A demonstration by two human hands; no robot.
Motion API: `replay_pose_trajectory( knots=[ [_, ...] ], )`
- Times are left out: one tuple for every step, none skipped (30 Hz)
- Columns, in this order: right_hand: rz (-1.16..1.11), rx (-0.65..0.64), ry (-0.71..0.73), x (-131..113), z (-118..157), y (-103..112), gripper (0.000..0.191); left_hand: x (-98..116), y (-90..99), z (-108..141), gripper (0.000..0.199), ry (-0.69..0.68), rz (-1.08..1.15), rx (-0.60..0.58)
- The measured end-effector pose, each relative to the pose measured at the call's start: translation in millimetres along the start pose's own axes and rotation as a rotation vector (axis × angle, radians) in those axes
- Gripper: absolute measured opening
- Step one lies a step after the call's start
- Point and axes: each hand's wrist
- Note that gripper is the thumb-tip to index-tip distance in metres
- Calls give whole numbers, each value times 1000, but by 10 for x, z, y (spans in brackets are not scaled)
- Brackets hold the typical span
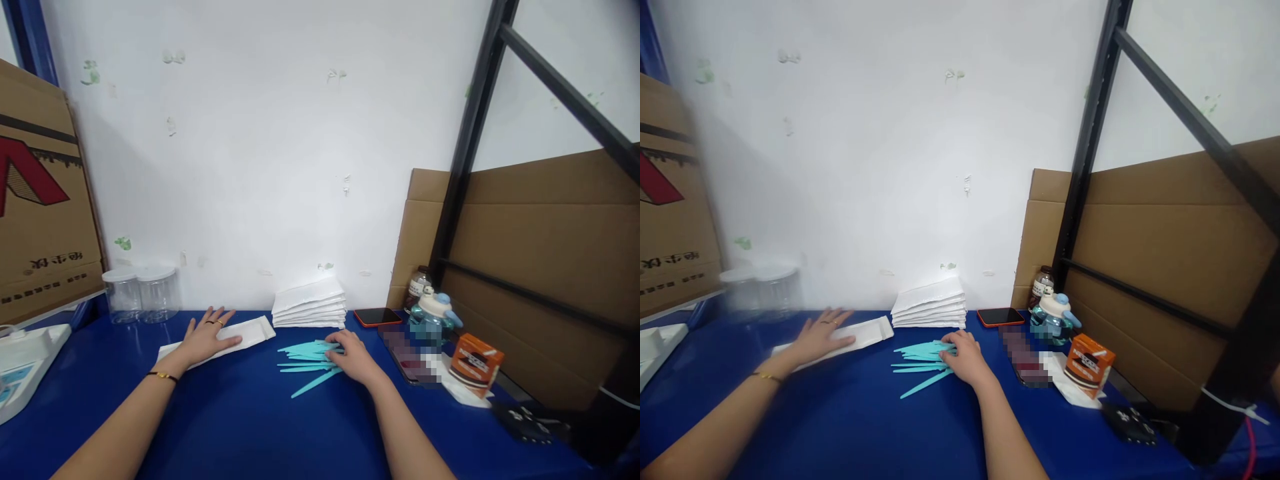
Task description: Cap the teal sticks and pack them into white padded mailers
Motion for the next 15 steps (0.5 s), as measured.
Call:
replay_pose_trajectory(
  knots=[
    [-13, 4, 13, -16, 3, 21, 28, 34, -67, -6, 66, -4, 17, 2],
    [-27, 7, 26, -32, 6, 40, 30, 64, -134, -9, 62, -7, 21, -15],
    [-40, 8, 36, -46, 10, 56, 31, 87, -199, -11, 60, -14, 10, -39],
    [-49, 8, 45, -60, 14, 68, 32, 104, -258, -12, 59, -25, -11, -67],
    [-57, 8, 51, -70, 17, 77, 32, 117, -306, -15, 59, -31, -36, -92],
    [-62, 10, 54, -78, 20, 83, 32, 129, -342, -20, 60, -31, -57, -113],
    [-67, 13, 54, -83, 23, 87, 33, 143, -362, -28, 60, -17, -67, -132],
    [-69, 18, 50, -85, 26, 91, 33, 162, -369, -40, 61, 13, -67, -142],
    [-70, 23, 44, -85, 27, 95, 33, 189, -366, -53, 63, 56, -62, -148],
    [-70, 27, 35, -83, 29, 98, 33, 224, -355, -67, 67, 101, -57, -149],
    [-68, 30, 25, -80, 30, 101, 33, 264, -344, -80, 74, 143, -57, -137],
    [-67, 30, 17, -77, 30, 104, 33, 308, -334, -90, 80, 174, -61, -121],
    [-67, 30, 10, -73, 29, 106, 33, 351, -329, -97, 86, 189, -71, -105],
    [-67, 30, 6, -69, 28, 108, 33, 390, -328, -101, 87, 184, -85, -93],
    [-68, 30, 6, -67, 27, 110, 33, 422, -330, -102, 84, 168, -104, -88]
  ],
)
Point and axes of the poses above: each hand's wrist, its own z-axis away from the middle knuckle, its own y-axis out of the back of the hand, x = y × z, and after that the axes turned 1 degree about -x, right-handed
